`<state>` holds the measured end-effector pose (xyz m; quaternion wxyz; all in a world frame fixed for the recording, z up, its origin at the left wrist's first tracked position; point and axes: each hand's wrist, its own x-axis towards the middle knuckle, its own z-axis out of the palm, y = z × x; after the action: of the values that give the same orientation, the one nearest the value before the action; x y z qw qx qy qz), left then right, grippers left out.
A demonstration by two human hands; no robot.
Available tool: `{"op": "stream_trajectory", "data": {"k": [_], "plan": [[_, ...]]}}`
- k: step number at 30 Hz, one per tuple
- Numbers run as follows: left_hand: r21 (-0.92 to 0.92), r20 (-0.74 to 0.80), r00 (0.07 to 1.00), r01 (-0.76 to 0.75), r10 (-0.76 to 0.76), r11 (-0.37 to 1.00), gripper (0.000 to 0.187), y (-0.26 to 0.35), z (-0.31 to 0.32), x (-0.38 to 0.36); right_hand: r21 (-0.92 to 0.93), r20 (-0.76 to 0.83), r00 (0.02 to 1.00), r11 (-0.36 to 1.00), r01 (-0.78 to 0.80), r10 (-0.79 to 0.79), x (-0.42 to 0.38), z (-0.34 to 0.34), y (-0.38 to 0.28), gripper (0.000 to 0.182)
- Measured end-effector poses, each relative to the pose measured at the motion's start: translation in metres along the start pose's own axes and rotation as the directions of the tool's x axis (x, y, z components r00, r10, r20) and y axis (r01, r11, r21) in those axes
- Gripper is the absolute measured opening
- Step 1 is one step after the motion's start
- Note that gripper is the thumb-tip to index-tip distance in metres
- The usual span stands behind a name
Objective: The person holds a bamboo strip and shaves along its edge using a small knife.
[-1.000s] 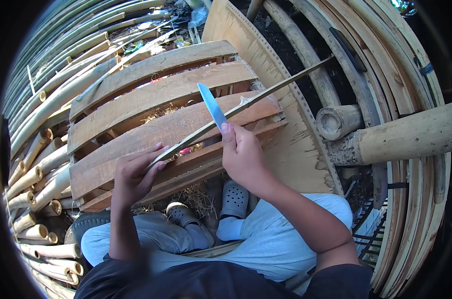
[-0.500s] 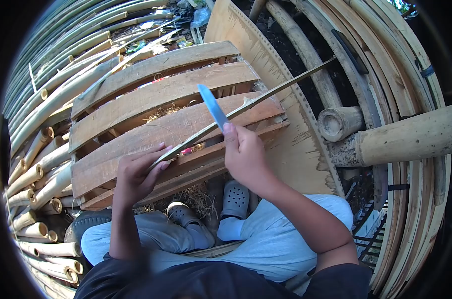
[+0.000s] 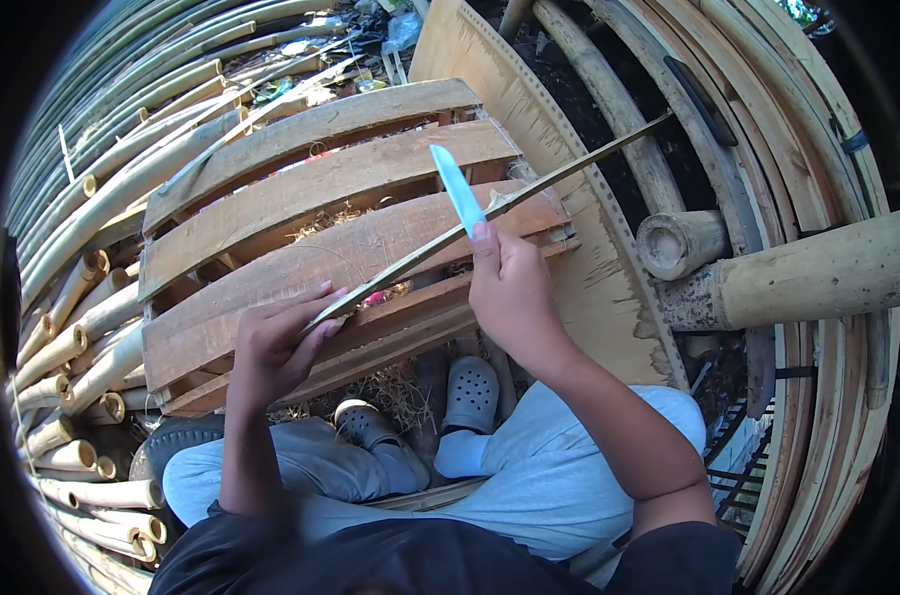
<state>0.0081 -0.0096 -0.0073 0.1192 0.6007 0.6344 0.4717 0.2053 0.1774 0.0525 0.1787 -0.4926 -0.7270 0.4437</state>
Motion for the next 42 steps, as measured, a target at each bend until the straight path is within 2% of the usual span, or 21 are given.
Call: {"op": "stream_trajectory", "data": {"k": [3,4,6,8,10,11,12,14,15,16,18,19,23,26,27,28,30,31,35,38,42], "plan": [[0.002,-0.017,0.999,-0.032,0.032,0.999,0.026,-0.002,0.001,0.001,-0.105,0.112,0.943,0.940,0.325,-0.314,-0.014,0.016,0.014,0.052],[-0.001,-0.013,0.999,-0.033,0.033,0.999,0.026,-0.002,0.001,0.000,-0.106,0.109,0.945,0.941,0.321,-0.310,-0.004,0.005,0.011,0.052],[0.008,-0.014,1.000,-0.001,0.001,1.000,0.027,0.000,0.001,0.000,-0.056,-0.091,0.996,0.998,0.018,-0.023,0.017,-0.013,0.003,0.048],[0.004,-0.012,1.000,0.000,0.000,1.000,0.027,0.000,0.000,0.000,-0.055,-0.077,0.996,0.998,0.036,-0.040,0.009,-0.004,0.005,0.048],[0.002,-0.007,1.000,-0.004,0.004,1.000,0.027,-0.002,0.000,0.001,-0.044,0.104,0.944,0.946,0.320,-0.314,-0.016,0.023,0.017,0.052],[-0.001,-0.017,1.000,-0.015,0.015,1.000,0.027,-0.006,0.001,0.000,-0.147,0.070,0.908,0.896,0.418,-0.413,-0.013,0.020,0.016,0.051],[-0.007,-0.024,0.999,-0.024,0.024,1.000,0.027,-0.007,0.003,-0.001,-0.149,0.066,0.911,0.899,0.412,-0.407,-0.006,0.011,0.012,0.051],[-0.010,-0.018,1.000,-0.001,0.001,1.000,0.027,-0.003,0.002,-0.001,-0.095,-0.051,0.996,0.994,0.061,-0.066,0.012,-0.006,-0.002,0.045],[-0.009,-0.009,1.000,0.024,-0.024,1.000,0.027,-0.001,0.001,-0.001,-0.076,-0.059,0.997,0.996,0.036,-0.041,0.009,-0.003,-0.003,0.045],[-0.006,-0.015,1.000,0.024,-0.024,1.000,0.027,-0.001,0.001,-0.001,-0.077,-0.056,0.997,0.996,0.042,-0.047,0.000,0.008,0.001,0.045],[0.011,-0.010,1.000,-0.020,0.020,1.000,0.027,-0.001,0.000,0.000,0.016,0.085,0.938,0.941,0.337,-0.337,-0.024,0.031,0.015,0.050],[0.013,-0.007,1.000,-0.023,0.023,1.000,0.027,-0.001,-0.001,0.001,-0.100,0.071,0.916,0.911,0.401,-0.395,-0.020,0.025,0.014,0.049],[0.017,-0.003,1.000,-0.010,0.010,1.000,0.027,0.001,0.000,0.000,-0.029,-0.059,0.994,0.996,0.088,-0.090,0.009,0.001,0.008,0.045],[0.019,-0.014,1.000,-0.023,0.023,1.000,0.026,0.000,0.000,0.000,0.051,0.024,0.951,0.950,0.308,-0.309,-0.024,0.036,0.019,0.050],[0.009,-0.007,1.000,-0.024,0.024,1.000,0.026,0.000,0.000,0.001,-0.071,0.010,0.914,0.911,0.406,-0.407,-0.019,0.029,0.016,0.050],[0.005,-0.002,1.000,-0.023,0.023,1.000,0.026,0.001,0.001,0.000,-0.073,0.008,0.916,0.914,0.400,-0.400,-0.009,0.019,0.016,0.050],[0.016,-0.010,0.999,-0.032,0.032,0.999,0.026,0.002,0.000,0.001,0.042,-0.057,0.994,0.994,0.098,-0.095,0.010,0.004,0.015,0.046],[0.015,-0.009,1.000,-0.029,0.029,0.999,0.026,0.003,0.000,0.001,0.046,-0.056,0.995,0.995,0.089,-0.087,0.005,0.008,0.013,0.044],[0.010,-0.002,1.000,0.001,-0.001,1.000,0.027,0.002,-0.002,0.002,-0.015,0.071,0.925,0.927,0.375,-0.374,-0.020,0.026,0.015,0.045],[0.010,-0.006,1.000,-0.013,0.013,1.000,0.027,0.001,0.000,0.001,0.090,-0.071,0.995,0.993,0.071,-0.065,0.011,0.006,0.023,0.042],[0.021,0.006,1.000,-0.030,0.030,0.999,0.029,0.001,-0.001,0.001,0.077,0.039,0.945,0.944,0.322,-0.325,-0.022,0.036,0.022,0.045]]}}
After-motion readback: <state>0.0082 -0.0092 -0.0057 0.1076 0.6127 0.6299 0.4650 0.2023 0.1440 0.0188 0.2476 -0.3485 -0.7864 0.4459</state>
